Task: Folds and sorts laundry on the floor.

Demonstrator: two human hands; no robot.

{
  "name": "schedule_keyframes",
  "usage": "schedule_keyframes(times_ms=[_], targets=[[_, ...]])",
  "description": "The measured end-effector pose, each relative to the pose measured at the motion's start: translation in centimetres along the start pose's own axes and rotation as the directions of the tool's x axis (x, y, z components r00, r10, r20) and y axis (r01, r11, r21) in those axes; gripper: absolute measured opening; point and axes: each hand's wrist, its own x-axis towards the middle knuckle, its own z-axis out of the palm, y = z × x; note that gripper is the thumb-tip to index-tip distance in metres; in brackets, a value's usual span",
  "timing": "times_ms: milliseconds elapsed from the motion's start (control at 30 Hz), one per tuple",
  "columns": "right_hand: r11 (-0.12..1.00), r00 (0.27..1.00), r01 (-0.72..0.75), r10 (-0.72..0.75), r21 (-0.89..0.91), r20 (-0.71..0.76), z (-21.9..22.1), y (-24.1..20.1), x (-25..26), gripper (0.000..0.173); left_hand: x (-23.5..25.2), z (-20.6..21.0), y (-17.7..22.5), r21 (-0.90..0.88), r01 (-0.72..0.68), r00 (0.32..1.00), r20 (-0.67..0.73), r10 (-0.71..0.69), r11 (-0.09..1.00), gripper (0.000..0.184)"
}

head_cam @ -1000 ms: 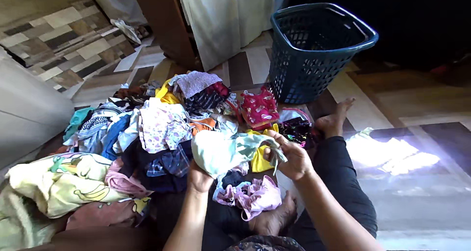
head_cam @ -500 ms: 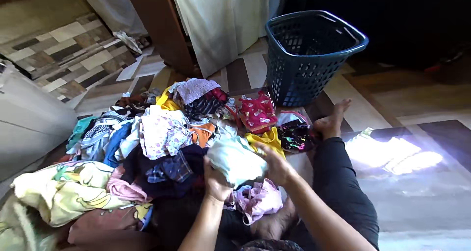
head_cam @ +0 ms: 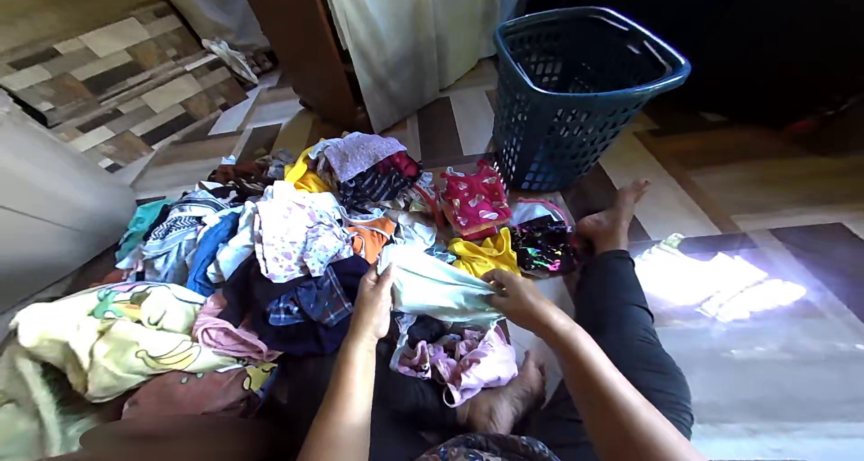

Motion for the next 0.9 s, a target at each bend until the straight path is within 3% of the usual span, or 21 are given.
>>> schedule_keyframes(times_ms=[67,133,200,267,333,433,500,567,667,733,767,800,833,867,900], targets=[[0.99,0.994,0.029,-0.043,-0.135,-0.103,-0.8,-1.0,-0.8,0.03,-0.3,-0.8,0.3,0.031,-0.125,0.992,-0.02,0.126,0.992,0.019],[0.987,0.958,0.094,-0.126,-0.133,-0.258,-1.0,-1.1,-1.3,0.026,-1.0,-1.5,0.7,0.019,-0.19,0.982,0.004,0.19,0.982,0.014],[0.989,0.919,0.12,-0.145,-0.092,-0.367,-0.7,-0.9,-0.9,0.028,-1.8,-1.7,1.2,-0.06,-0.154,0.987,0.028,0.156,0.986,0.024],[0.993,0.907,0.1,-0.114,-0.056,-0.405,0.4,-0.6,-0.2,0.047,-2.8,-1.1,1.7,-0.162,-0.068,0.995,0.056,0.078,0.985,0.036],[0.996,0.92,0.093,-0.087,-0.004,-0.382,2.6,-0.2,0.6,0.058,-3.8,0.1,1.6,-0.221,0.01,0.992,0.123,0.018,0.975,0.044],[0.972,0.986,-0.009,0.048,0.233,-0.16,6.8,0.2,1.4,0.039,-5.8,2.6,0.5,-0.292,0.114,0.951,0.308,-0.019,0.95,0.049],[0.837,0.993,-0.012,0.076,0.547,-0.095,8.6,0.3,1.2,0.028,-6.6,3.4,-0.2,-0.351,0.146,0.882,0.47,0.039,0.925,0.062],[0.57,0.985,0.126,0.023,0.812,-0.169,8.5,-0.5,0.0,0.033,-7.1,3.1,0.0,-0.411,0.103,0.819,0.552,0.158,0.906,0.067],[0.262,0.902,0.393,-0.295,0.881,-0.315,6.1,-1.5,-3.0,0.041,-7.5,1.4,2.0,-0.483,-0.134,0.7,0.572,0.428,0.865,0.055],[0.178,0.743,0.537,-0.563,0.825,-0.362,3.4,-2.6,-5.4,0.036,-8.1,0.0,4.7,-0.537,-0.273,0.59,0.562,0.58,0.798,0.047],[0.217,0.664,0.628,-0.651,0.748,-0.368,1.7,-3.8,-7.0,0.032,-8.8,-1.0,6.0,-0.545,-0.315,0.57,0.546,0.614,0.777,0.043],[0.332,0.665,0.688,-0.645,0.646,-0.377,-0.5,-6.0,-9.2,0.025,-10.0,-2.3,6.4,-0.53,-0.342,0.594,0.517,0.616,0.776,0.039],[0.499,0.749,0.656,-0.522,0.566,-0.408,-2.7,-9.4,-11.4,0.014,-11.7,-4.3,5.6,-0.485,-0.363,0.667,0.461,0.585,0.796,0.037],[0.753,0.889,0.429,-0.255,0.499,-0.38,-4.9,-13.6,-13.0,0.015,-14.2,-7.1,3.2,-0.388,-0.385,0.75,0.397,0.529,0.837,0.036],[0.911,0.941,0.059,0.086,0.409,-0.328,-6.5,-17.1,-13.0,0.025,-17.2,-10.2,-0.3,-0.18,-0.428,0.811,0.357,0.464,0.886,0.036]])
